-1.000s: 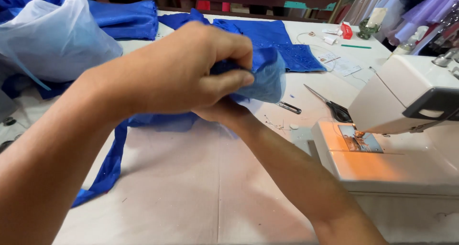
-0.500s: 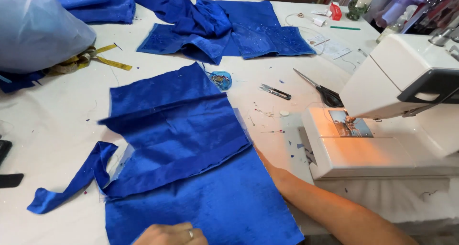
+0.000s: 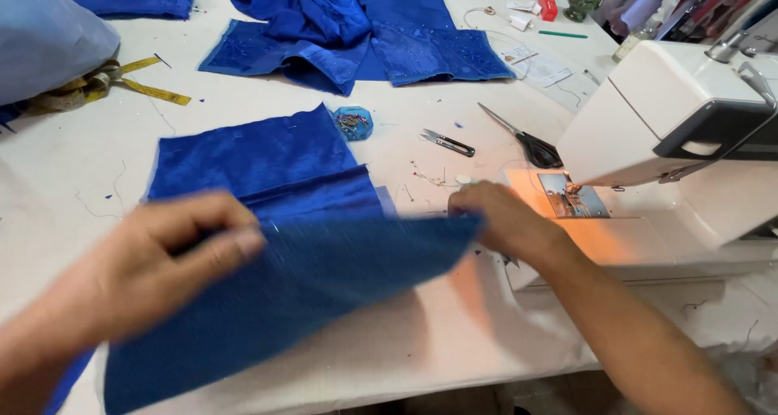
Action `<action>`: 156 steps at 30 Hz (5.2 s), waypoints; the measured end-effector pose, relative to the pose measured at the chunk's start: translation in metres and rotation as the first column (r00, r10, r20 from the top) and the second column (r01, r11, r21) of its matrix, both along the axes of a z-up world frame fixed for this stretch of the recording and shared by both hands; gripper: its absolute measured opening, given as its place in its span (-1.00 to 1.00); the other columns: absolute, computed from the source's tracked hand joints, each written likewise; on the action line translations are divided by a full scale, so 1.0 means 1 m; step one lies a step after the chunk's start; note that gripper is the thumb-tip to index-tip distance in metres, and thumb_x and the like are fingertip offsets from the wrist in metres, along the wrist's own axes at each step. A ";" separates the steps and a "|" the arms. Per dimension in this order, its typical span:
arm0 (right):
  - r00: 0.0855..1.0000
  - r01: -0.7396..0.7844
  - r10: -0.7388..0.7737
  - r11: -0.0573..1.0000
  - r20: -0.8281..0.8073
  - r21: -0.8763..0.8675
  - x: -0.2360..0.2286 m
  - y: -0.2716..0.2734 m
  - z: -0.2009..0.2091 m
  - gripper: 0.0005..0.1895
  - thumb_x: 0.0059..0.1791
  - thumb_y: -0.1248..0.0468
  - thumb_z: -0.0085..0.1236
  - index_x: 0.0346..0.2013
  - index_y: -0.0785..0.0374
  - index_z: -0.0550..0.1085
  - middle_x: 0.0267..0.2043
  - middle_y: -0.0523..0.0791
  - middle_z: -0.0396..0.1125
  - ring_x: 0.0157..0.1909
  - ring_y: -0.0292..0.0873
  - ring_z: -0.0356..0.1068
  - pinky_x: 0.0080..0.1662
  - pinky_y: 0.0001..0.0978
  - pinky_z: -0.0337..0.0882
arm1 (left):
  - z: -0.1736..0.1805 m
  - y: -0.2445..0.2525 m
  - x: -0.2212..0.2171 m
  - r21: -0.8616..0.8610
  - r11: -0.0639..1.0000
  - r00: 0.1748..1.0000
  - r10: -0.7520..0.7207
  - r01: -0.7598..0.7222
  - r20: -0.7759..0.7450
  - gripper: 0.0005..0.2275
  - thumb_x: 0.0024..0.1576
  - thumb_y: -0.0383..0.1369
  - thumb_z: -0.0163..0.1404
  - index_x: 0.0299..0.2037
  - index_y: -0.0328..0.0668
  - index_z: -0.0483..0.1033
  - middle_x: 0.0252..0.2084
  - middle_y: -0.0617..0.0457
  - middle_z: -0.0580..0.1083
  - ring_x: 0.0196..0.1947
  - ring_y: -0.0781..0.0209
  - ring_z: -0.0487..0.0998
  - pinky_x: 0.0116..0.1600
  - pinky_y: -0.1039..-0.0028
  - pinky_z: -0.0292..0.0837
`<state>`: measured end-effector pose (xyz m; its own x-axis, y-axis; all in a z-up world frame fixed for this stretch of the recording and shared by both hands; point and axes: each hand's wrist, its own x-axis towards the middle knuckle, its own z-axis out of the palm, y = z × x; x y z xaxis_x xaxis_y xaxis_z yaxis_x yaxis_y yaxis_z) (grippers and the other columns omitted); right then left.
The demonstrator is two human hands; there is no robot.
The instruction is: Aligning layers of blue fabric and securing them together using pins at a sewing workstation.
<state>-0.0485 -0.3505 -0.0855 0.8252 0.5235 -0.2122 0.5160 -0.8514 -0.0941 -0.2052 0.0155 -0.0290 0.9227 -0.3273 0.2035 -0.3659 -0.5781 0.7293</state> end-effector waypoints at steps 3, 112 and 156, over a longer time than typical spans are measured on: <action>0.923 0.331 -0.361 0.922 -0.134 -0.203 0.027 0.019 0.008 -0.61 -0.13 0.47 -0.29 -0.18 0.07 0.45 -0.27 -0.09 0.39 -0.28 -0.07 0.37 -0.36 -0.21 0.34 | -0.007 0.055 0.051 -0.071 0.939 0.941 0.331 -0.335 -0.066 -0.86 0.22 -0.34 0.07 -0.33 -0.19 0.63 -0.45 0.17 0.48 -0.39 0.43 0.36 -0.25 0.57 0.30; 0.902 0.430 -0.004 0.073 -0.431 0.900 0.037 0.168 -0.049 -0.80 -0.03 0.16 0.30 -0.18 0.16 0.63 -0.40 -0.22 0.46 -0.24 -0.42 0.40 -0.13 -0.60 0.47 | -0.020 -0.017 0.187 0.000 0.953 0.742 0.235 -0.302 -0.627 -0.42 -0.25 -0.64 0.30 0.07 -0.33 0.48 -0.15 -0.37 0.55 -0.09 -0.25 0.61 -0.16 0.01 0.61; 0.904 0.364 -0.379 0.925 -0.197 -0.108 0.039 0.098 0.020 -0.76 -0.33 0.27 -0.03 -0.90 0.21 0.27 -0.84 -0.16 0.20 -0.67 -0.14 0.21 -0.46 -0.36 0.24 | 0.007 0.016 -0.046 0.279 0.702 0.692 0.706 -0.655 -0.152 -0.36 -0.02 -0.08 0.17 0.26 -0.08 0.28 0.25 -0.04 0.31 0.29 0.08 0.29 0.34 0.18 0.18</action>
